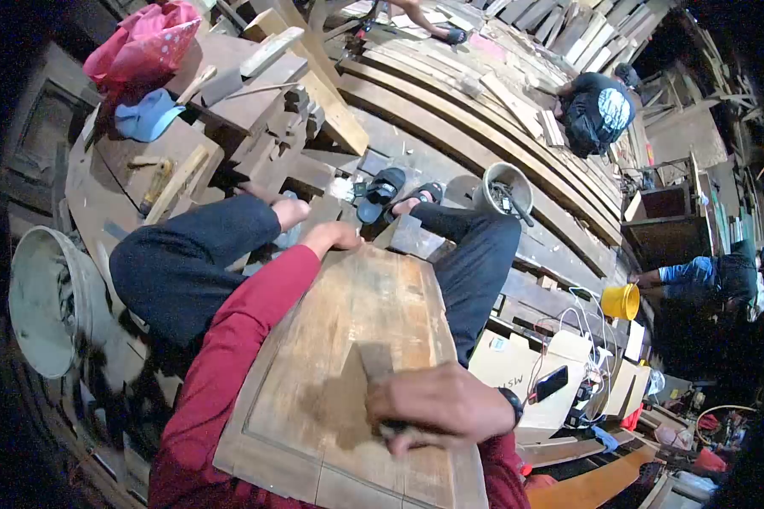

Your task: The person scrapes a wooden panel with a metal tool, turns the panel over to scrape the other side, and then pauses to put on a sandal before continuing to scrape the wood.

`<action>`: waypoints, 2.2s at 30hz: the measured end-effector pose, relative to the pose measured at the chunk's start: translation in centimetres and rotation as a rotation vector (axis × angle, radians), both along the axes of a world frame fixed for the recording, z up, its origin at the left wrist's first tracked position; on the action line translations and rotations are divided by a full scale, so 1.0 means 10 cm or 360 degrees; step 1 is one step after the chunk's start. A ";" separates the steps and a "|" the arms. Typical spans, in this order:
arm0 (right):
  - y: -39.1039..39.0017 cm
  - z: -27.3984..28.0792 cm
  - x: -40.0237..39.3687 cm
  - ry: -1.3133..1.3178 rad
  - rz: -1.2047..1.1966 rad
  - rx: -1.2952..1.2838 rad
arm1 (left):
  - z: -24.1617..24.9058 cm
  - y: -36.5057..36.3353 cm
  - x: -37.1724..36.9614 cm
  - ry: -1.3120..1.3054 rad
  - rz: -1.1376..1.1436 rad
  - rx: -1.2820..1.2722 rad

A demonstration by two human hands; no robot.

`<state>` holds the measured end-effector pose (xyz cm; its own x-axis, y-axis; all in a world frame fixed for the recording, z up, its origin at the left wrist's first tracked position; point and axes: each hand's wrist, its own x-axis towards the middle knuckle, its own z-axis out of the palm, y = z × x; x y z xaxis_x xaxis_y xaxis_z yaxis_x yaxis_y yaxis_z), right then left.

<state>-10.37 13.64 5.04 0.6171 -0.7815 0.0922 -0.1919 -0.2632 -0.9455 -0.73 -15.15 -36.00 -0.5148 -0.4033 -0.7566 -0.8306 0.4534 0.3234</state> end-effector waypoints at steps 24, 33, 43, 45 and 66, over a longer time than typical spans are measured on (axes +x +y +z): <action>0.10 -0.24 -0.22 0.0102 -0.0434 0.0161 | 0.32 0.08 0.09 0.0114 -0.0323 0.0002; 0.10 -0.30 -0.22 0.0012 -0.0477 0.0068 | -0.15 -0.03 0.05 0.0046 -0.0395 -0.0027; 0.19 -0.25 -0.17 0.0218 -0.0313 0.0032 | -0.27 -0.08 0.10 0.0093 -0.0373 -0.0072; 0.22 -0.16 -0.15 -0.0096 -0.0238 -0.0098 | -0.33 -0.06 0.13 0.0079 -0.0375 -0.0054; 0.21 -0.36 -0.22 -0.0085 -0.0364 -0.0026 | 0.37 0.10 0.09 0.0070 -0.0280 -0.0044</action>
<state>-12.60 15.73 1.48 0.4180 -0.8986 0.1337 -0.1981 -0.2338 -0.9519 0.18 -14.16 -32.25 -0.6116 -0.3242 -0.7217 -0.7229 0.5998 0.3431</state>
